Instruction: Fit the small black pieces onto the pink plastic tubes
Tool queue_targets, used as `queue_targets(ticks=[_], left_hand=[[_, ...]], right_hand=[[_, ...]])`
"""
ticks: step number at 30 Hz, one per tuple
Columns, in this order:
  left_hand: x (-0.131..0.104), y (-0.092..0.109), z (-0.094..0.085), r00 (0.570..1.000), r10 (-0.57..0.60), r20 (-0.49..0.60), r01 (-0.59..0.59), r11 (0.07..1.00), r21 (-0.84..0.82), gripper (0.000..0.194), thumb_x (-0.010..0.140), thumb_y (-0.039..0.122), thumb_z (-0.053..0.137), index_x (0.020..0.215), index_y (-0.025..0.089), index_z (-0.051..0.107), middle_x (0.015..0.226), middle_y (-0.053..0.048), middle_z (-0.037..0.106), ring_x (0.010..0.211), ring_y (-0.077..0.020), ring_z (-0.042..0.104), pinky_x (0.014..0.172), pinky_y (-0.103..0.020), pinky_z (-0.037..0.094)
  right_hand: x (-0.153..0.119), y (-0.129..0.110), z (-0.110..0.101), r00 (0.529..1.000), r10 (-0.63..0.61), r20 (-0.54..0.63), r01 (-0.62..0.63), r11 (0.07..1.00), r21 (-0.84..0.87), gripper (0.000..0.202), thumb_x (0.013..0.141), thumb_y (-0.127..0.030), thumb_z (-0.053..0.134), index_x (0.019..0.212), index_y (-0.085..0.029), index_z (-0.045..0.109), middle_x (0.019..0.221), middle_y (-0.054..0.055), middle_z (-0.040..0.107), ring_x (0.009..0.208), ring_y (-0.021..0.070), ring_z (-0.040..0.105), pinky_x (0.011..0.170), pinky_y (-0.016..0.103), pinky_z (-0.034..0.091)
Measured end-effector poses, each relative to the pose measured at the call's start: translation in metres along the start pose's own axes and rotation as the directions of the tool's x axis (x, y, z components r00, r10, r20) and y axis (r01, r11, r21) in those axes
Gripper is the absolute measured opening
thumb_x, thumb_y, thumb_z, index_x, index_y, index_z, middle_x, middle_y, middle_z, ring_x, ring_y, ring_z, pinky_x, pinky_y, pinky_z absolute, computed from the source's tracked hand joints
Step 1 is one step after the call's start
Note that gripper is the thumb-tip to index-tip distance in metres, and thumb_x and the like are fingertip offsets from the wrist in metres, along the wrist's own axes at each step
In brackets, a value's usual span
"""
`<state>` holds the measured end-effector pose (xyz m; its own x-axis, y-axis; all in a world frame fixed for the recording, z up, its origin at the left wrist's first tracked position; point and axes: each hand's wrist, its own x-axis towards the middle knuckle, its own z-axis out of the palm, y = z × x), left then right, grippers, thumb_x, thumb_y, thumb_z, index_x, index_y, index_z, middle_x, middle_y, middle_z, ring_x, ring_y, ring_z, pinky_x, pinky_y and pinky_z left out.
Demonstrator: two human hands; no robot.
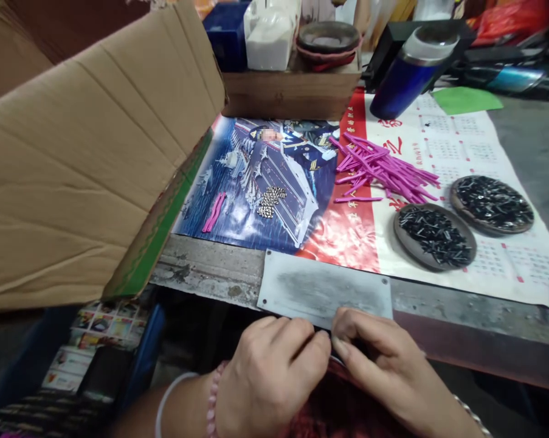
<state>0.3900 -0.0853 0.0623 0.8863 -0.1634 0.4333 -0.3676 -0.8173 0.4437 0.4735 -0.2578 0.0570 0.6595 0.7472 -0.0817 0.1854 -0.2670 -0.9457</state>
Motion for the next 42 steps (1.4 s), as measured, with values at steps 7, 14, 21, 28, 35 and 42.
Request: queue_targets(ticks=[7,14,21,28,35,42], left_hand=[[-0.012,-0.010,0.003,0.999,-0.015,0.031,0.019,0.991,-0.136,0.019,0.098,0.016,0.050,0.104,0.012,0.067,0.073,-0.006,0.068,0.057,-0.0167,0.062,0.050,-0.027,0.048],[-0.023,-0.023,0.003,0.972,-0.233,-0.006,0.190,0.806,-0.561,0.024,0.094,0.006,0.050,0.107,0.017,0.067,0.078,-0.005,0.065,0.062,-0.0125,0.063,0.056,-0.020,0.051],[-0.040,-0.028,0.006,0.920,-0.389,0.049,0.312,0.649,-0.694,0.021,0.090,0.005,0.055,0.100,0.020,0.067,0.078,-0.001,0.061,0.056,-0.0086,0.057,0.051,-0.017,0.047],[-0.063,-0.041,0.004,0.879,-0.457,0.133,0.387,0.523,-0.760,0.020,0.095,0.010,0.053,0.105,0.022,0.066,0.084,-0.002,0.058,0.054,-0.0070,0.057,0.052,-0.016,0.046],[-0.063,-0.044,0.002,0.864,-0.478,0.155,0.408,0.486,-0.773,0.016,0.096,0.013,0.055,0.102,0.021,0.068,0.081,-0.001,0.057,0.055,-0.0068,0.055,0.053,-0.016,0.046],[-0.060,-0.036,0.005,0.850,-0.498,0.172,0.402,0.401,-0.823,0.013,0.096,0.019,0.059,0.100,0.021,0.070,0.084,-0.002,0.061,0.052,-0.0057,0.057,0.050,-0.015,0.047]], right_hand=[[0.005,-0.001,0.004,0.997,0.030,0.066,-0.024,0.995,-0.095,0.028,0.099,-0.027,0.045,0.072,-0.021,0.044,0.068,-0.003,0.054,0.063,0.0118,0.052,0.059,0.022,0.042],[0.044,-0.007,-0.018,0.992,-0.130,-0.005,0.123,0.952,-0.279,0.021,0.101,-0.030,0.050,0.084,-0.020,0.057,0.075,-0.001,0.063,0.068,0.0126,0.059,0.063,0.022,0.046],[0.144,-0.008,-0.016,0.966,-0.186,0.180,0.258,0.628,-0.734,0.014,0.101,-0.018,0.050,0.094,-0.015,0.062,0.094,0.007,0.064,0.081,0.0157,0.060,0.073,0.026,0.044],[0.189,0.001,0.005,0.964,-0.122,0.237,0.267,0.471,-0.841,0.021,0.100,-0.010,0.046,0.089,-0.012,0.063,0.094,0.010,0.065,0.079,0.0167,0.058,0.072,0.028,0.039],[0.193,-0.001,0.005,0.976,-0.070,0.205,0.214,0.453,-0.866,0.019,0.102,-0.014,0.046,0.090,-0.013,0.062,0.094,0.008,0.065,0.076,0.0145,0.058,0.071,0.028,0.043],[0.205,-0.012,-0.004,0.978,-0.039,0.203,0.188,0.569,-0.800,0.014,0.091,-0.016,0.064,0.078,-0.015,0.060,0.078,0.000,0.064,0.071,0.0131,0.060,0.070,0.028,0.049]])
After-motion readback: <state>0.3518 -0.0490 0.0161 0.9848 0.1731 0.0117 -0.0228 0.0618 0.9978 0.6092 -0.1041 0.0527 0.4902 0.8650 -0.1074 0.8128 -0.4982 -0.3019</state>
